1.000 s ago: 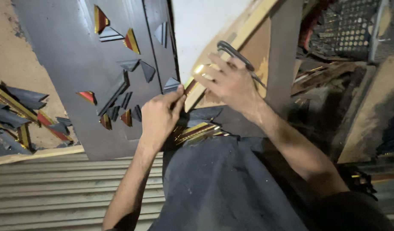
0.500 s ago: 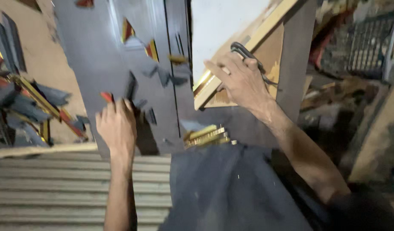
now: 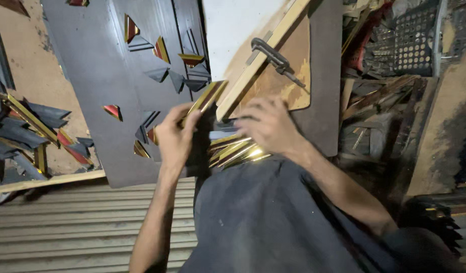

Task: The person sorts small decorative picture-frame molding offcuts on a cluttered workbench, picking up gold, red and black pieces one at a time and gathering them into a bundle in one hand. They then carry the bundle to another table and place it with other stacked molding pieces.

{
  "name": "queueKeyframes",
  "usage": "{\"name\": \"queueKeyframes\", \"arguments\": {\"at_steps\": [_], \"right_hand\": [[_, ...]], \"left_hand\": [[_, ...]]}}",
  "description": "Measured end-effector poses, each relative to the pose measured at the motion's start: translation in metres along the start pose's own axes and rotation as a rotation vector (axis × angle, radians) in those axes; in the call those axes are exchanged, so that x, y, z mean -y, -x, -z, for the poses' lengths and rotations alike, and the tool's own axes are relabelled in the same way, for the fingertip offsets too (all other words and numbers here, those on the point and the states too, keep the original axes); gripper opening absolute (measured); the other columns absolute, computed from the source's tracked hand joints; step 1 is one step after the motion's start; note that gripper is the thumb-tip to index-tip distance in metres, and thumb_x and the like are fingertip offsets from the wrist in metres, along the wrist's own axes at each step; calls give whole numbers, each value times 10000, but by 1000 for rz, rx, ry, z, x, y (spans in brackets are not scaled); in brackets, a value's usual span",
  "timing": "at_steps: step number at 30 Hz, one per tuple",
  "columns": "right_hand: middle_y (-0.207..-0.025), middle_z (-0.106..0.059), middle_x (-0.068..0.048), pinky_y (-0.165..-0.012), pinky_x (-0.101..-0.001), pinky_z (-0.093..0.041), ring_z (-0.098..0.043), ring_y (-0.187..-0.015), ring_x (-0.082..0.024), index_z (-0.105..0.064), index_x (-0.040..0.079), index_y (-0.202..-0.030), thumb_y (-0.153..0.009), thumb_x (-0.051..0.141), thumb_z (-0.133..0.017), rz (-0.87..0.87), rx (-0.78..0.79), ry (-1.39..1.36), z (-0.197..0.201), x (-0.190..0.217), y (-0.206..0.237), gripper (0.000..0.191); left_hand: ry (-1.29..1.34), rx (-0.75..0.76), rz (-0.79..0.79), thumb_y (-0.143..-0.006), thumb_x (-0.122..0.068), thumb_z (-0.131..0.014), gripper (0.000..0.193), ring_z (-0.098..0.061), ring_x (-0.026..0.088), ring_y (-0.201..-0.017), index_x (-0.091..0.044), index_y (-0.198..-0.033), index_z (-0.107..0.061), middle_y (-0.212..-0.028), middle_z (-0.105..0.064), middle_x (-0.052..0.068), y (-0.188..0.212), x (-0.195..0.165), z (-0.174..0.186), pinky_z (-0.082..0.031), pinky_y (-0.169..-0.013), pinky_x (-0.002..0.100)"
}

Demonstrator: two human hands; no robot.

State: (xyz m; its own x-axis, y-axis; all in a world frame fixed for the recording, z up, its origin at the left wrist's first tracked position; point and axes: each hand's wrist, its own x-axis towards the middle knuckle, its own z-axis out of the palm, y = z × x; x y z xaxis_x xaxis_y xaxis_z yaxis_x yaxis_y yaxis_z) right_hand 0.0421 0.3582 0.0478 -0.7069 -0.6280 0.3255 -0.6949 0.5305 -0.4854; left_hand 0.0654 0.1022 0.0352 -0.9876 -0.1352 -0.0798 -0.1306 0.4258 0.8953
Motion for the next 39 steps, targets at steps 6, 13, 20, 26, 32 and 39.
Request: {"name": "queueKeyframes", "arguments": {"at_steps": [6,13,20,26,32,39], "right_hand": [[-1087,-749,11,-942,-360,-377,-604,-1162,-189,-820,146,-1039,-859,275,-746,43,-14,321,26,-26,-33,233],[-1207,-683,-15,-1109,-406,-454,-605,-1225,-185,-834,247,-1252,-1061,146,-719,57,46,250,-5,-93,-85,244],[-1075,-622,-92,-867,-398,-504,-628,-993,-251,-729,115,-1202,-1020,31,-711,53,33,350,4,-126,-150,201],[-1130,-666,7,-972,-396,-315,-627,-1250,-213,-789,225,-1299,-814,52,-797,9,147,401,-4,-60,-70,515],[-1120,-639,-4,-1033,-404,-332,-610,-1279,-245,-768,226,-1284,-709,23,-757,-45,89,345,-14,-61,-55,611],[-1117,-635,-56,-1117,-429,-380,-603,-1271,-294,-763,184,-1259,-644,-24,-714,-80,83,324,-14,-58,-57,652]], "left_hand": [[-407,248,-57,-989,-355,-728,242,-696,331,-651,-122,-967,-789,-709,-716,106,-43,-21,-31,-511,-573,414],[-520,7,-266,-982,-257,-721,158,-704,263,-723,-117,-1025,-781,-827,-727,57,-47,-40,5,-514,-584,400],[-529,-444,-60,-1038,-235,-721,199,-733,284,-855,-79,-1161,-731,-983,-734,123,-50,22,114,-570,-754,378],[-1114,-401,16,-920,-435,-843,714,-659,384,-969,55,-1375,-591,-1107,-695,241,-51,139,261,-519,-800,443],[-1088,-299,153,-984,-311,-763,375,-647,430,-907,21,-1096,-630,-974,-697,219,-66,217,283,-531,-761,515],[-1031,-391,211,-1045,-257,-722,265,-649,386,-989,-20,-1120,-631,-1014,-689,176,-85,211,299,-504,-816,524]]}}
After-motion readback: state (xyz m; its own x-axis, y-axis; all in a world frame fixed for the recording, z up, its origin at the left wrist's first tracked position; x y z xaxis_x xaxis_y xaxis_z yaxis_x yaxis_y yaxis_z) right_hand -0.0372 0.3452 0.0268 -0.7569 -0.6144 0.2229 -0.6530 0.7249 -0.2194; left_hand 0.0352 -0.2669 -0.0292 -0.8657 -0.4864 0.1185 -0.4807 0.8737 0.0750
